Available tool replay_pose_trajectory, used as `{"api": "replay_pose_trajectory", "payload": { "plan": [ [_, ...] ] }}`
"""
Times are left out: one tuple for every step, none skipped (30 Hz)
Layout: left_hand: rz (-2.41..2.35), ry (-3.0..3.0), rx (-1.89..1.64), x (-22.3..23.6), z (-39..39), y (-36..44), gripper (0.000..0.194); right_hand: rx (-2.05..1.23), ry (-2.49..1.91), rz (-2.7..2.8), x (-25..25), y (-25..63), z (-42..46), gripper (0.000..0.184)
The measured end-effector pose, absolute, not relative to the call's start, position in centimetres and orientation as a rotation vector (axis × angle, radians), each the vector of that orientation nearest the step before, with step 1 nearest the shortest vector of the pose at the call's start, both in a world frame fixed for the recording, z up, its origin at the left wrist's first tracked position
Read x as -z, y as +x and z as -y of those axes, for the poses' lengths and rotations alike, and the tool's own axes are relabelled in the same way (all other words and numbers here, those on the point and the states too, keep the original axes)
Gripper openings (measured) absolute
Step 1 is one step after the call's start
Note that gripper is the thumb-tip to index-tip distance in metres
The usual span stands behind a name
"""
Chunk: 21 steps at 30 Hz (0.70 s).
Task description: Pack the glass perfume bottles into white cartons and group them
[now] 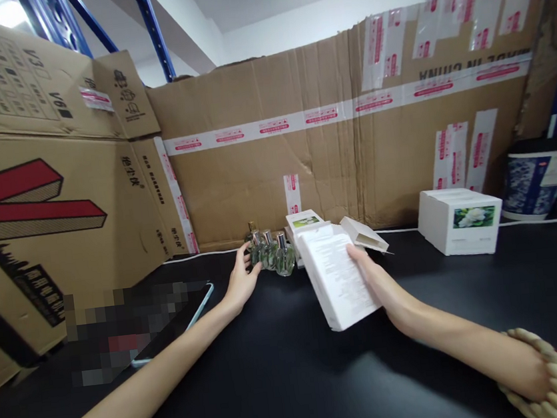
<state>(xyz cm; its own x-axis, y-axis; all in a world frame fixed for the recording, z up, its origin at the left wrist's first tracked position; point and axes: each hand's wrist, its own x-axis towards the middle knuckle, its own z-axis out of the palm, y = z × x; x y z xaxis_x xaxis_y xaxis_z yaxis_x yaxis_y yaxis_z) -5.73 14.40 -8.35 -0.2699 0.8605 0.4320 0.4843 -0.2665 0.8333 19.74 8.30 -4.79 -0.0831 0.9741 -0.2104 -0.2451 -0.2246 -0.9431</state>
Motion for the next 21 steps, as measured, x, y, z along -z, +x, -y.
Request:
{"api": "replay_pose_trajectory", "payload": {
  "plan": [
    [-1.639,1.636,-1.543,8.4,-14.5,-5.7,0.055,-1.509,-1.133,0.987,4.9,19.6,-8.2,0.035],
    [-1.635,1.624,-1.538,8.4,-14.6,-5.7,0.052,-1.504,-1.115,1.024,5.0,19.6,-8.2,0.034],
    [-1.638,1.611,-1.536,8.4,-14.6,-5.7,0.048,-1.499,-1.104,1.045,5.1,19.5,-8.2,0.033],
    [-1.646,1.595,-1.536,8.3,-14.7,-5.7,0.045,-1.487,-1.104,1.048,5.2,19.5,-8.3,0.032],
    [-1.656,1.582,-1.538,8.3,-14.7,-5.7,0.042,-1.474,-1.104,1.037,5.3,19.5,-8.3,0.032],
    [-1.667,1.572,-1.541,8.3,-14.7,-5.7,0.041,-1.475,-1.106,1.012,5.3,19.5,-8.3,0.032],
    [-1.675,1.567,-1.541,8.2,-14.7,-5.6,0.041,-1.492,-1.111,0.972,5.3,19.6,-8.3,0.032],
    [-1.682,1.566,-1.542,8.2,-14.6,-5.6,0.042,-1.535,-1.097,0.935,5.2,19.7,-8.3,0.032],
    [-1.688,1.566,-1.541,8.2,-14.6,-5.6,0.043,-1.602,-1.049,0.907,5.2,19.8,-8.3,0.032],
    [-1.693,1.570,-1.541,8.1,-14.6,-5.6,0.044,-1.689,-0.968,0.889,5.1,20.0,-8.2,0.031],
    [-1.695,1.576,-1.540,8.1,-14.6,-5.6,0.044,-1.784,-0.861,0.885,5.1,20.2,-8.2,0.030],
    [-1.697,1.585,-1.539,8.1,-14.5,-5.6,0.044,-1.877,-0.742,0.897,5.1,20.5,-8.1,0.028],
    [-1.698,1.596,-1.536,8.1,-14.5,-5.6,0.044,-1.957,-0.627,0.918,5.1,20.7,-8.1,0.028],
    [-1.696,1.612,-1.531,8.1,-14.5,-5.6,0.044,-2.018,-0.537,0.941,5.2,20.9,-8.0,0.029],
    [-1.693,1.633,-1.524,8.1,-14.4,-5.7,0.045,-2.058,-0.487,0.961,5.2,21.1,-7.9,0.030],
    [-1.687,1.660,-1.518,8.1,-14.3,-5.7,0.047,-2.080,-0.464,0.978,5.3,21.2,-7.8,0.031],
    [-1.681,1.691,-1.516,8.0,-14.2,-5.6,0.049,-2.085,-0.459,0.991,5.3,21.3,-7.8,0.031],
    [-1.675,1.728,-1.515,8.0,-14.1,-5.6,0.052,-2.076,-0.466,0.995,5.4,21.3,-7.7,0.030],
    [-1.670,1.766,-1.515,8.0,-14.0,-5.5,0.053,-2.063,-0.478,0.995,5.4,21.3,-7.7,0.029],
    [-1.667,1.804,-1.510,7.9,-13.9,-5.5,0.053,-2.050,-0.493,0.997,5.4,21.2,-7.7,0.030],
    [-1.668,1.837,-1.497,7.9,-13.8,-5.4,0.051,-2.034,-0.511,1.004,5.4,21.1,-7.8,0.031]
  ]
}}
